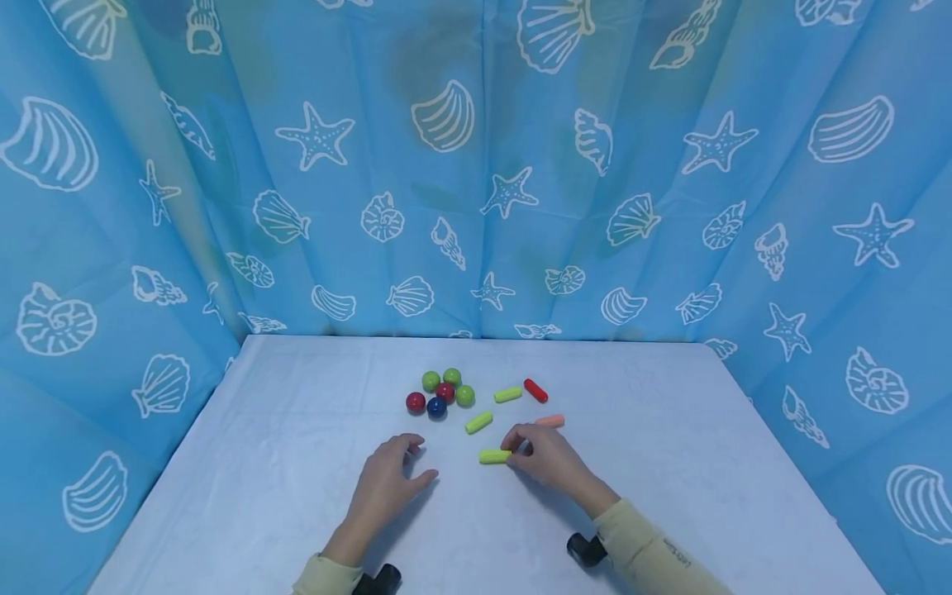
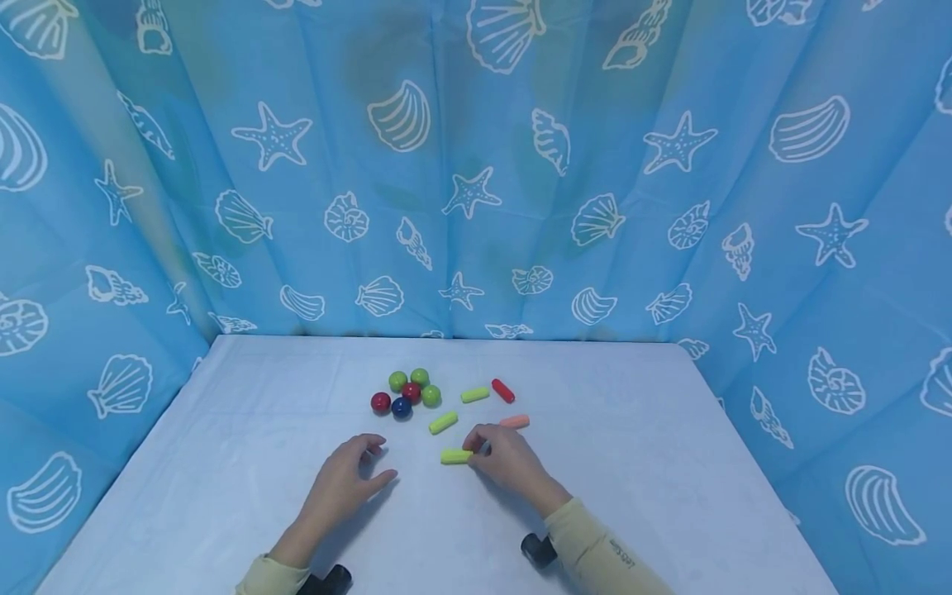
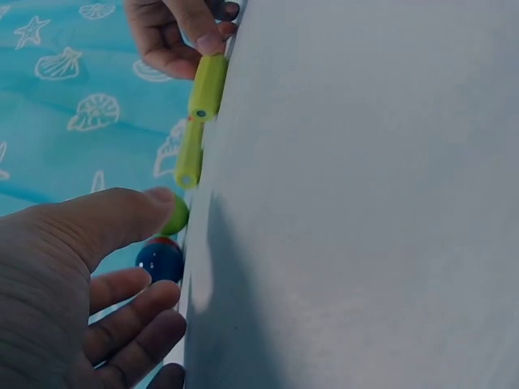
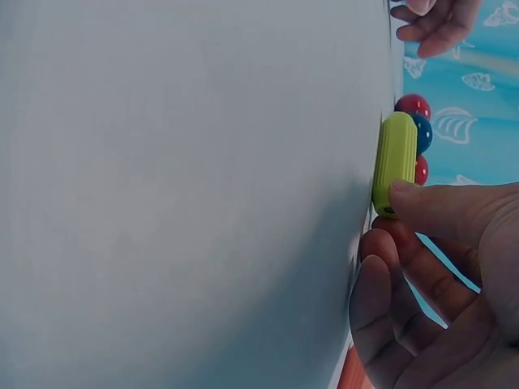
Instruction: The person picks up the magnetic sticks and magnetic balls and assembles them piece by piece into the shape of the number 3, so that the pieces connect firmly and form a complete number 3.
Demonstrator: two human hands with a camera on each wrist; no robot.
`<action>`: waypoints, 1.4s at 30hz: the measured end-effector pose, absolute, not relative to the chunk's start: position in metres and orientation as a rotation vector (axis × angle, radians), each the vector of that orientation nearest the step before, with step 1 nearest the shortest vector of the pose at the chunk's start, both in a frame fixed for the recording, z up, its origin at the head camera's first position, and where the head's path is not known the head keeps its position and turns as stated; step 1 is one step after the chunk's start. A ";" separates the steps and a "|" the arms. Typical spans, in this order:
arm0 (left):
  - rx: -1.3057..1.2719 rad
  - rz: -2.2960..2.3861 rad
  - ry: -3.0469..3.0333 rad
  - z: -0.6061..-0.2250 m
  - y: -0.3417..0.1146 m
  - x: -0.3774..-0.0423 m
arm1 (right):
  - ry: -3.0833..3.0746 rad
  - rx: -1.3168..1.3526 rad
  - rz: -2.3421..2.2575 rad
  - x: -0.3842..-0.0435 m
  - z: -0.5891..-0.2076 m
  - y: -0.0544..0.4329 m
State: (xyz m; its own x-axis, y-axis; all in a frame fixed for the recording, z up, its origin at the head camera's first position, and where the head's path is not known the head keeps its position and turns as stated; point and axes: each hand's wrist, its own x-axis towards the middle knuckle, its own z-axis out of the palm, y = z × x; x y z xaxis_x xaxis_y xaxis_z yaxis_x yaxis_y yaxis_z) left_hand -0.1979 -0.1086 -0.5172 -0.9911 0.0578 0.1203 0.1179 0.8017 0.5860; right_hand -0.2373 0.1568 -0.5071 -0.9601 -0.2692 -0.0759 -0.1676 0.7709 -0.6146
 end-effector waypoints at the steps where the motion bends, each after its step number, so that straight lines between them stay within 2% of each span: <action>1: -0.147 -0.951 -2.890 -0.517 -0.108 -0.197 | 2.802 -0.354 -0.948 -0.236 -0.507 0.156; 42: -0.321 -0.978 -2.952 -0.519 -0.089 -0.185 | 2.717 -0.478 -0.927 -0.211 -0.504 0.133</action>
State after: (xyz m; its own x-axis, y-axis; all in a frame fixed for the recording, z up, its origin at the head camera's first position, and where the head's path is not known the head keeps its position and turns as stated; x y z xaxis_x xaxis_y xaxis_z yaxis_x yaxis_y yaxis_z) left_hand -0.1846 -0.0891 -0.5186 -0.9788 0.1892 0.0789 0.1988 0.7832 0.5891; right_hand -0.2114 0.1333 -0.5042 -0.9200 -0.3758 -0.1113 -0.2295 0.7466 -0.6244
